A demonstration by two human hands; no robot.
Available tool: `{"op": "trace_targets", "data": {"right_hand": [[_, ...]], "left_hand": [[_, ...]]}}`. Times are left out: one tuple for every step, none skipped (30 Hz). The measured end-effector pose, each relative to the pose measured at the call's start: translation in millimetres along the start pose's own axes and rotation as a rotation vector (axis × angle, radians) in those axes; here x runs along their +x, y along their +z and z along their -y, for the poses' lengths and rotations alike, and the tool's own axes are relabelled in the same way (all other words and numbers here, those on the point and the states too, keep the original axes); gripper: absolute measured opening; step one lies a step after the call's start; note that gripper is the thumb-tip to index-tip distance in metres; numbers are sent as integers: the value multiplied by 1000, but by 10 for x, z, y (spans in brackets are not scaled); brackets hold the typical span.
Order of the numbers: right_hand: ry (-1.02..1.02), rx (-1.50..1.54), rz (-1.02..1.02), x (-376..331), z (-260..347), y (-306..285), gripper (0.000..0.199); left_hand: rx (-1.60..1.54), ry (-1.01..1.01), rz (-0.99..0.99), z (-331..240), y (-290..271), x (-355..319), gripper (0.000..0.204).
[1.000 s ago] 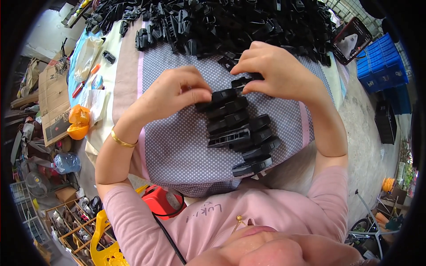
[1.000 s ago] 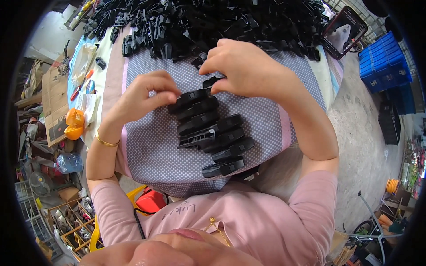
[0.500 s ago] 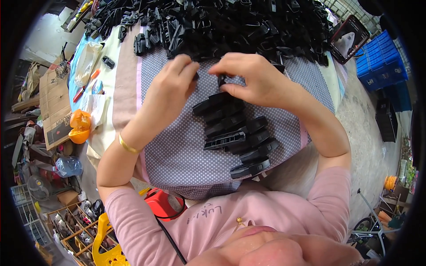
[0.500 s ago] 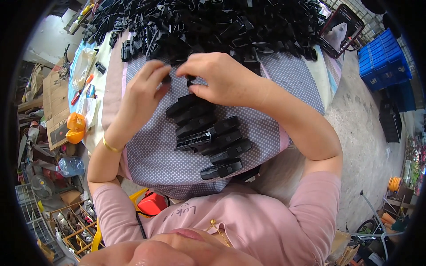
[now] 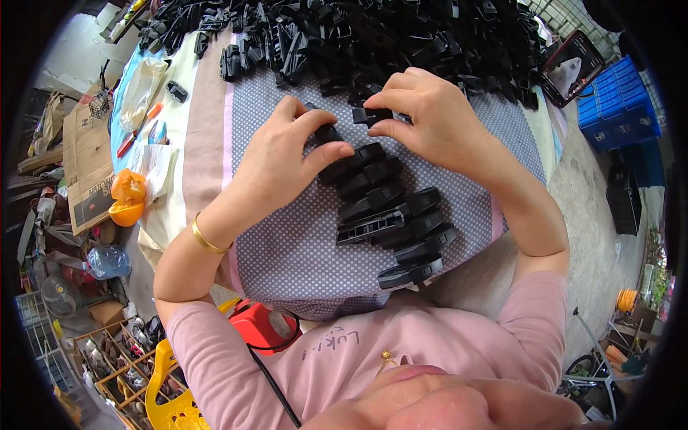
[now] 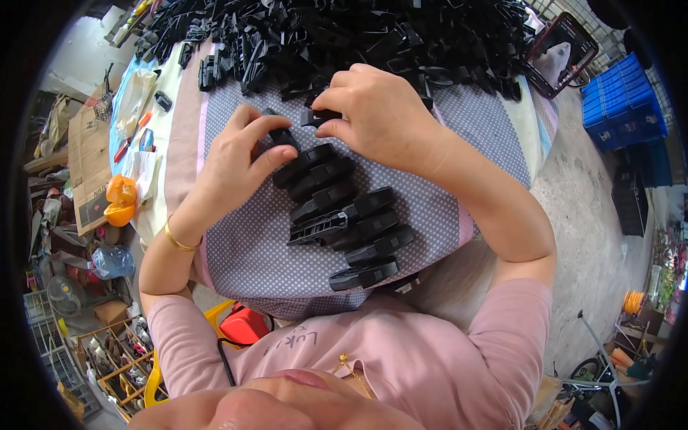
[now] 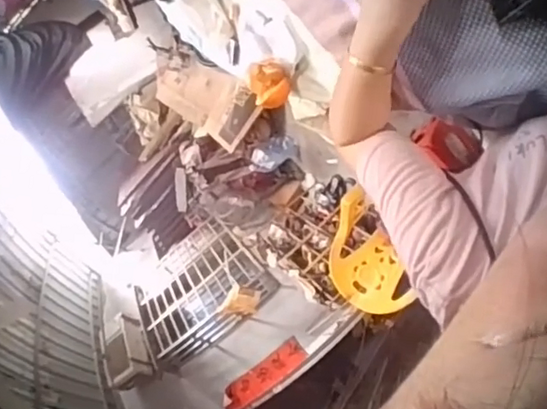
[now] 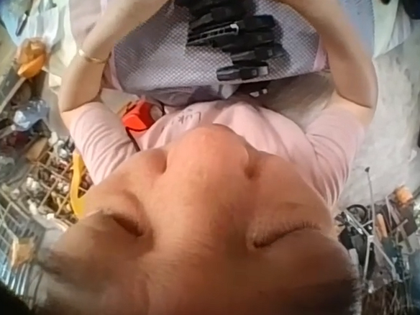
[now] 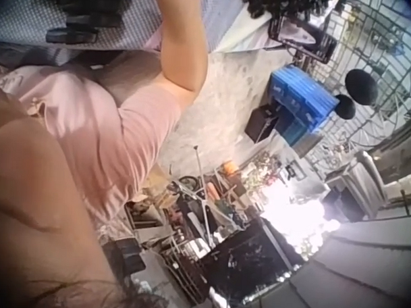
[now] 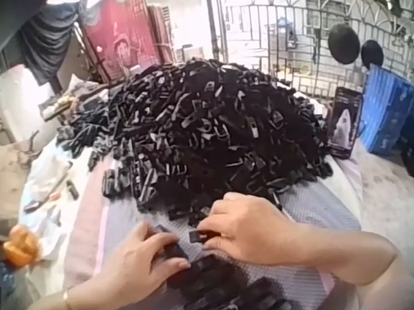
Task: Assembling black plastic hair clips from individual components at a production workstation.
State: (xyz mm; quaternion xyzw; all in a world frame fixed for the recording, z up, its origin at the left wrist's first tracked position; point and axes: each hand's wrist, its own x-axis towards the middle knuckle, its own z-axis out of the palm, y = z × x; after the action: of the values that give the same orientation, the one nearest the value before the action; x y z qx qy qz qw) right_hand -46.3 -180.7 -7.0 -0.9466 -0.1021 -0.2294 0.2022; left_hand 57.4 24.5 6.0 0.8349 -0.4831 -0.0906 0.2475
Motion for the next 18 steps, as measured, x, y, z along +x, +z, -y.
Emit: {"op": "trace_targets", "data": {"right_hand": [[-19, 0, -5, -6, -16, 21, 24], [-20, 1, -4, -18, -27, 39, 24], [-10, -23, -6, -26, -38, 56, 24], [-1, -47, -9, -27, -39, 63, 24], [-2, -47, -8, -10, -26, 48, 24], [8, -29, -41, 11, -13, 23, 23], [17, -11, -74, 24, -5, 11, 22], [16, -11, -72, 27, -7, 17, 22], [-14, 38, -60, 23, -18, 13, 21], [-44, 88, -49, 18, -26, 11, 20], [-43, 87, -49, 7, -18, 13, 20], [-29, 68, -18, 0, 10, 30, 20], [-15, 49, 11, -5, 34, 42, 20], [-16, 25, 0, -2, 52, 38, 20], [-17, 26, 1, 0, 53, 23, 20], [-14, 3, 14, -1, 47, 5, 20], [-12, -19, 27, -1, 42, -2, 20], [-11, -17, 27, 3, 32, 7, 20]], "left_hand": [[0, -2, 0, 13, 21, 2, 29], [-11, 72, -35, 41, 49, 20, 26], [-21, 147, -70, 73, 68, 41, 23], [-21, 146, -72, 111, 79, 65, 23], [-69, 274, -64, 153, 86, 90, 21], [-119, 400, -55, 175, 94, 101, 19], [-121, 399, -56, 172, 94, 97, 19], [-109, 391, -62, 160, 87, 93, 19], [-98, 386, -65, 140, 78, 101, 19], [-99, 388, -64, 121, 64, 94, 19], [-91, 271, -92, 102, 45, 76, 18], [-81, 151, -122, 102, 23, 59, 18], [-81, 150, -122, 117, -4, 53, 18], [-97, 129, -61, 139, -34, 49, 18], [-113, 108, 1, 152, -48, 47, 17], [-113, 107, 1, 155, -41, 51, 17], [-117, 114, -22, 155, -28, 59, 17], [-120, 121, -44, 151, -13, 68, 17]]}}
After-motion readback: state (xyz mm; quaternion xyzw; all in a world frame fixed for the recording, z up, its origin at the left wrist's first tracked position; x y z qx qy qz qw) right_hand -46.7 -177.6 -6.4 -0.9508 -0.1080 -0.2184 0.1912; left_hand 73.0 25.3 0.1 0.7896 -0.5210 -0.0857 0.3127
